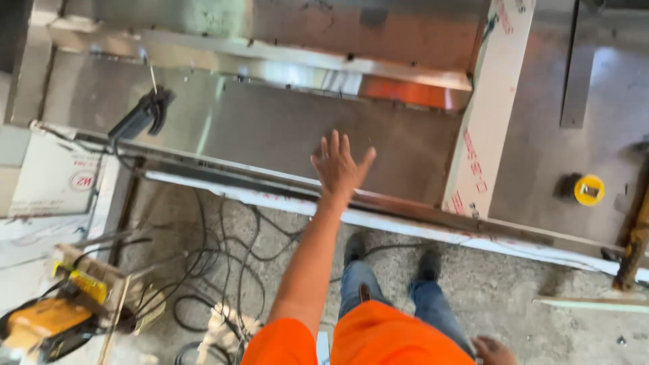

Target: The person arc welds seams on a stainless steel panel assembly, holding the panel with one hand while striking an arc with an electrode holder in the other. They chip at weld points with a hammer, reposition and align the panels, and continue tack welding along the joints.

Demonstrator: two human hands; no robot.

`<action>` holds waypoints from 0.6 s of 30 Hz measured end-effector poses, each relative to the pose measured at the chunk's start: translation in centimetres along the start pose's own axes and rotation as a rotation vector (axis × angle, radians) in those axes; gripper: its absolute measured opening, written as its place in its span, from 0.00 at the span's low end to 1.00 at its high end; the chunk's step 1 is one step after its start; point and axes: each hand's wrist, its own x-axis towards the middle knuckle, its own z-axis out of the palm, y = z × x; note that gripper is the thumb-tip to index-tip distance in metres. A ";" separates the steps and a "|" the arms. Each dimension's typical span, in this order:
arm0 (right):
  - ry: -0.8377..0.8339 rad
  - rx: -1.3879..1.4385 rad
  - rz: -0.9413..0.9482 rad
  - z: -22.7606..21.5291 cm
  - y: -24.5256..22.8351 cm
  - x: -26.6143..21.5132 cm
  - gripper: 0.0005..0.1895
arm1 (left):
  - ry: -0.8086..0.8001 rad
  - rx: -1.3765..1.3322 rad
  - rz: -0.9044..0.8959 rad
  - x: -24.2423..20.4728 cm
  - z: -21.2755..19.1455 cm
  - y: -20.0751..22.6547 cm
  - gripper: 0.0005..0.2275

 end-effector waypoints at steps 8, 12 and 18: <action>0.057 0.142 -0.144 -10.4 -6.8 3.0 0.24 | -0.097 -0.198 -0.382 -20.4 6.4 -7.9 0.24; 0.099 0.155 -0.094 -15.0 -7.7 5.6 0.22 | -0.318 -0.069 -0.434 -43.2 15.9 -13.7 0.29; 0.100 0.116 -0.101 -15.1 -6.9 6.7 0.19 | -0.526 -0.077 -0.706 -48.6 16.7 -12.4 0.21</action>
